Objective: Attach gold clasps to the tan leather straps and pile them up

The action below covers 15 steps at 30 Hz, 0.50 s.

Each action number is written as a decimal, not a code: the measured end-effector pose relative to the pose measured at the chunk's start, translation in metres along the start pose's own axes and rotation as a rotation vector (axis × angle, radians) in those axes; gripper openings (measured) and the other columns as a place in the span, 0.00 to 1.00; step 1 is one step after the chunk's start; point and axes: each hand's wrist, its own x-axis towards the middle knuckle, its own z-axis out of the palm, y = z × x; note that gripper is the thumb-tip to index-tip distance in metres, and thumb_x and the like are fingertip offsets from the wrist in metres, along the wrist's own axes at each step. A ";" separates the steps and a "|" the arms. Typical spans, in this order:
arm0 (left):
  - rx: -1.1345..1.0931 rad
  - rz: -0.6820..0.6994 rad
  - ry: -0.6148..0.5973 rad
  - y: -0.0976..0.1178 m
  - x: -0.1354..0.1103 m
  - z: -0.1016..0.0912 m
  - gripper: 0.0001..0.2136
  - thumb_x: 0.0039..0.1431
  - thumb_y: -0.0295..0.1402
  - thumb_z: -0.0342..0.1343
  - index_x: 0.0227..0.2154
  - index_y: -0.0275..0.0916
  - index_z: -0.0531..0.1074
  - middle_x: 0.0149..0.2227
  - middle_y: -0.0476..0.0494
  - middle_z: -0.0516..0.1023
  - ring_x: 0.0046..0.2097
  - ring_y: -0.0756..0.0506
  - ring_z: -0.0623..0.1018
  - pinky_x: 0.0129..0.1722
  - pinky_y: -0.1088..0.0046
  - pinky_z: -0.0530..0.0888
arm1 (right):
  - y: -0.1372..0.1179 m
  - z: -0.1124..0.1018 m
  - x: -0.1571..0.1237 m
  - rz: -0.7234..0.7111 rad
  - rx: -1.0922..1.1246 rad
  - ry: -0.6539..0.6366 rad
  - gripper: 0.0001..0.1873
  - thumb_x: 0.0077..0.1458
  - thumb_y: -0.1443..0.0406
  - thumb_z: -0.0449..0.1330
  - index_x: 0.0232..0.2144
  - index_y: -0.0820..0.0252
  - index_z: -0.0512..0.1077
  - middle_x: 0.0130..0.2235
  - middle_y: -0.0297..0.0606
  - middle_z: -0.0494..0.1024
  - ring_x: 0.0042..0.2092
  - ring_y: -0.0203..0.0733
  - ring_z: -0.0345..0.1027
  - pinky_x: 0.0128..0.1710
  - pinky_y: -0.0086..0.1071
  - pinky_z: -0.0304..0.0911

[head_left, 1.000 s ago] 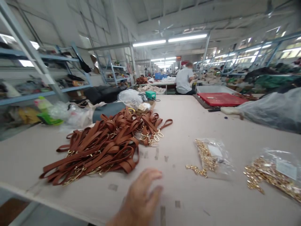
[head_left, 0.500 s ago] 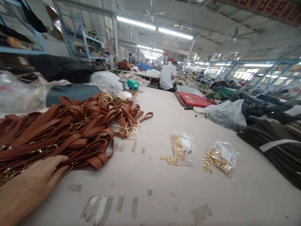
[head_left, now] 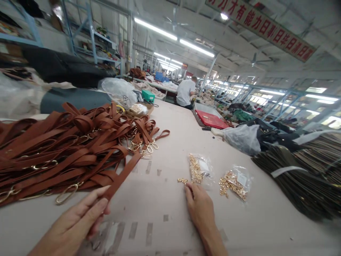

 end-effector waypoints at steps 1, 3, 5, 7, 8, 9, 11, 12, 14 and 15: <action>-0.004 -0.042 -0.075 -0.001 -0.005 0.007 0.25 0.54 0.48 0.61 0.53 0.42 0.71 0.23 0.55 0.74 0.21 0.53 0.67 0.19 0.82 0.63 | 0.000 0.003 0.003 0.003 -0.012 -0.008 0.12 0.64 0.66 0.50 0.38 0.58 0.75 0.36 0.40 0.80 0.38 0.45 0.75 0.39 0.36 0.66; -0.007 -0.103 -0.246 -0.003 -0.014 0.017 0.29 0.55 0.46 0.61 0.58 0.41 0.67 0.26 0.52 0.76 0.28 0.50 0.73 0.27 0.80 0.69 | 0.001 0.006 0.008 0.006 -0.029 -0.024 0.13 0.64 0.65 0.50 0.36 0.58 0.75 0.35 0.41 0.79 0.37 0.47 0.74 0.38 0.37 0.64; -0.046 -0.129 -0.374 -0.003 -0.020 0.025 0.29 0.57 0.42 0.60 0.60 0.39 0.65 0.32 0.49 0.79 0.33 0.49 0.75 0.34 0.78 0.71 | 0.004 0.007 0.010 -0.003 -0.035 -0.040 0.14 0.65 0.64 0.49 0.33 0.58 0.74 0.34 0.42 0.78 0.36 0.48 0.74 0.37 0.37 0.63; -0.088 -0.160 -0.440 -0.002 -0.025 0.032 0.27 0.58 0.39 0.58 0.61 0.39 0.65 0.36 0.46 0.80 0.33 0.49 0.74 0.33 0.77 0.70 | 0.007 0.006 0.009 -0.023 -0.027 -0.052 0.16 0.65 0.62 0.47 0.32 0.58 0.73 0.34 0.42 0.78 0.36 0.49 0.73 0.37 0.38 0.63; -0.082 -0.155 -0.448 -0.001 -0.028 0.035 0.27 0.59 0.38 0.57 0.61 0.39 0.65 0.36 0.47 0.79 0.31 0.49 0.74 0.32 0.77 0.70 | 0.008 0.005 0.007 -0.033 -0.020 -0.054 0.17 0.66 0.61 0.46 0.32 0.57 0.72 0.34 0.42 0.77 0.36 0.49 0.73 0.37 0.38 0.63; -0.055 -0.134 -0.442 0.001 -0.030 0.038 0.25 0.59 0.37 0.56 0.60 0.40 0.66 0.36 0.48 0.79 0.31 0.50 0.73 0.32 0.77 0.69 | 0.009 0.003 0.004 -0.040 -0.012 -0.053 0.17 0.66 0.60 0.45 0.32 0.57 0.72 0.35 0.42 0.77 0.37 0.49 0.73 0.38 0.38 0.63; 0.031 -0.080 -0.422 0.006 -0.034 0.043 0.23 0.60 0.36 0.55 0.59 0.41 0.68 0.34 0.50 0.77 0.31 0.51 0.72 0.33 0.78 0.69 | 0.012 0.000 -0.003 -0.047 -0.002 -0.048 0.19 0.67 0.58 0.43 0.32 0.57 0.71 0.34 0.41 0.77 0.36 0.49 0.73 0.39 0.39 0.63; 0.059 -0.065 -0.426 0.008 -0.036 0.045 0.22 0.61 0.37 0.54 0.58 0.41 0.69 0.34 0.51 0.77 0.30 0.51 0.71 0.32 0.78 0.68 | 0.013 -0.002 -0.007 -0.050 -0.002 -0.045 0.21 0.67 0.57 0.42 0.32 0.56 0.71 0.34 0.41 0.77 0.36 0.49 0.73 0.39 0.39 0.63; 0.071 -0.097 -0.461 0.009 -0.038 0.048 0.23 0.61 0.38 0.52 0.59 0.41 0.68 0.32 0.51 0.75 0.27 0.52 0.69 0.26 0.79 0.66 | 0.014 -0.008 -0.016 -0.042 0.014 -0.038 0.23 0.66 0.54 0.41 0.31 0.56 0.70 0.32 0.41 0.77 0.36 0.49 0.73 0.39 0.40 0.64; 0.064 -0.125 -0.478 0.009 -0.039 0.050 0.23 0.62 0.39 0.52 0.59 0.41 0.67 0.31 0.52 0.74 0.25 0.52 0.68 0.23 0.80 0.64 | 0.015 -0.011 -0.020 -0.014 0.040 -0.040 0.23 0.66 0.53 0.42 0.30 0.55 0.70 0.31 0.41 0.77 0.36 0.49 0.73 0.39 0.39 0.64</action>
